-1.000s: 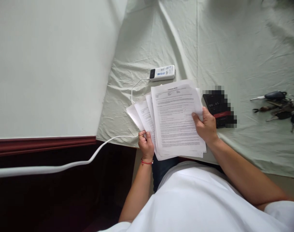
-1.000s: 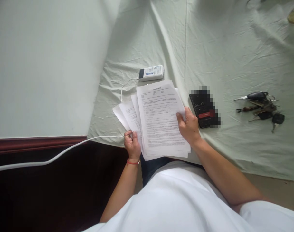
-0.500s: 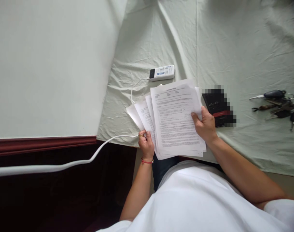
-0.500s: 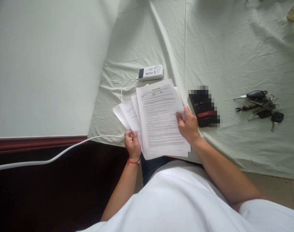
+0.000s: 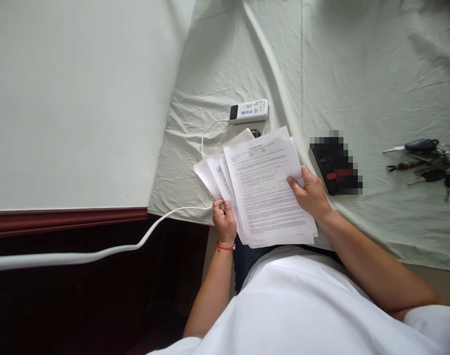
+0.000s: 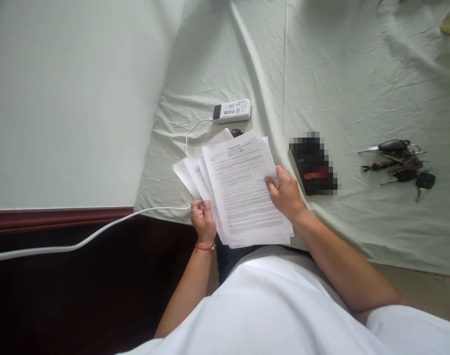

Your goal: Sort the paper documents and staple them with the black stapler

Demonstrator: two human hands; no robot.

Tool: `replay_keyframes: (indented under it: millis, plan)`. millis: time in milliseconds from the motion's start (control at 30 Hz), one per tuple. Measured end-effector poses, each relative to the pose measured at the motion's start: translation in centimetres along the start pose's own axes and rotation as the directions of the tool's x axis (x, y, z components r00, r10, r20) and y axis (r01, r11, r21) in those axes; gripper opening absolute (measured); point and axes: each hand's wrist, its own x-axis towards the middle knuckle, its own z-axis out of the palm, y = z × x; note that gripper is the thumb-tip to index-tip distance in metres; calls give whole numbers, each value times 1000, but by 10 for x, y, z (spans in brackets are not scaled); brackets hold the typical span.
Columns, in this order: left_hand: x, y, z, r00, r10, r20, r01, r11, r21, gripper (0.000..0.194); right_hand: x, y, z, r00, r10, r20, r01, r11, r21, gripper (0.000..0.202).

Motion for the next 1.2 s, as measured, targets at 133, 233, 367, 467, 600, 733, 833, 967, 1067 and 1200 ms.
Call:
replay_keyframes:
  millis: [133, 233, 367, 467, 600, 733, 833, 967, 1067, 1200]
  plan:
    - [0, 0, 0, 1000, 12, 0, -12, 1000, 19, 40, 0, 1, 0, 999, -6, 38, 7, 1000, -20, 20]
    - [0, 0, 0, 1000, 22, 3, -22, 999, 29, 41, 0, 0, 0, 998, -25, 56, 27, 999, -29, 21]
    - [0, 1, -1, 1000, 15, 16, -16, 1000, 7, 44, 0, 0, 0, 998, -29, 50, 30, 999, -25, 21]
    - [0, 0, -1, 999, 23, 30, -23, 1000, -6, 43, -1, 0, 0, 999, -28, 37, 28, 1000, -8, 21]
    - [-1, -7, -2, 993, 68, 93, -65, 997, -35, 40, 0, -4, -2, 1000, 0, 23, -1, 999, 45, 34]
    - [-1, -12, -2, 990, 82, 113, -76, 995, -57, 40, 3, -5, -6, 998, 34, 45, -39, 991, 126, 50]
    - [0, -11, -1, 989, 103, 110, -96, 993, -61, 38, 3, -4, -5, 992, 58, 110, -82, 968, 237, 36]
    - [-1, -9, -2, 991, 89, 104, -85, 996, -39, 36, 1, -4, -3, 991, 90, 98, -113, 956, 271, 29]
    - [-3, -10, -2, 994, 42, 100, -33, 996, -86, 35, 0, -4, -2, 993, 110, 51, -120, 953, 278, 30]
    - [-5, -10, -2, 993, 0, 116, 19, 987, -163, 28, 1, -3, -3, 992, 123, -16, -116, 966, 230, 28]
